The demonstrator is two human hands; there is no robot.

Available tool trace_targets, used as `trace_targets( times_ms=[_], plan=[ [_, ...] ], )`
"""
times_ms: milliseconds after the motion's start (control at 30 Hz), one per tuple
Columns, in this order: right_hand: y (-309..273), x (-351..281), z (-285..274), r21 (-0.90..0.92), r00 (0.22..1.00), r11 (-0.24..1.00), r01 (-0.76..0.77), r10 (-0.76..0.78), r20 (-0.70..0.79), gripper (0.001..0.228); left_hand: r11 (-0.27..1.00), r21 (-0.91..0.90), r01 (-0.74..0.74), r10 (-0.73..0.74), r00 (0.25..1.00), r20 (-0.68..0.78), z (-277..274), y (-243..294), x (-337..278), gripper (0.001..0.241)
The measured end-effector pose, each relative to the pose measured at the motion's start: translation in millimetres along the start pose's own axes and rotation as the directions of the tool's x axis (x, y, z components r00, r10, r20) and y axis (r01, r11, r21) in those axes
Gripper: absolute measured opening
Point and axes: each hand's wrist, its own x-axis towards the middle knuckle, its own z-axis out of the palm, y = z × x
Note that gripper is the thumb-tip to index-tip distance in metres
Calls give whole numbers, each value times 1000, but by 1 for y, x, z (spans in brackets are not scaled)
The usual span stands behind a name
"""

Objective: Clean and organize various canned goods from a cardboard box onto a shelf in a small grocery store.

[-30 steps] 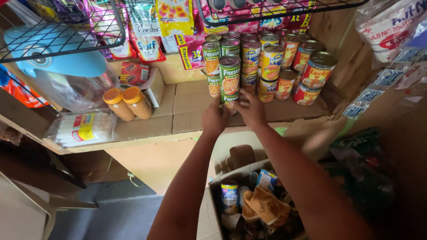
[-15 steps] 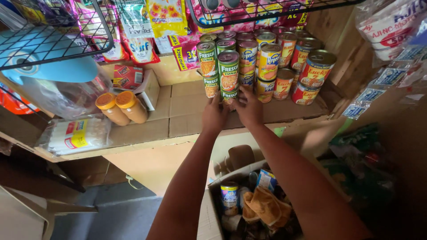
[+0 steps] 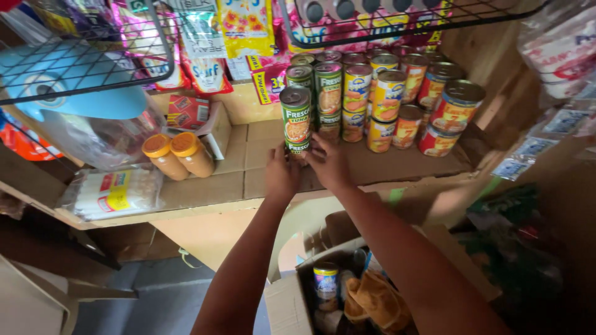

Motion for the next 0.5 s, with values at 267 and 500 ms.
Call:
trace_targets(
  times_ms=[267,500],
  plan=[
    [-14,7,38,-229,991,966,117,-129,-36,53,988,118,102,-97,994,-49,-7,-27,30,50],
    [-35,-1,44,-487,986,860,154,-164,24,51,979,163,122,-115,992,-49,20,-77,71,46]
  ],
)
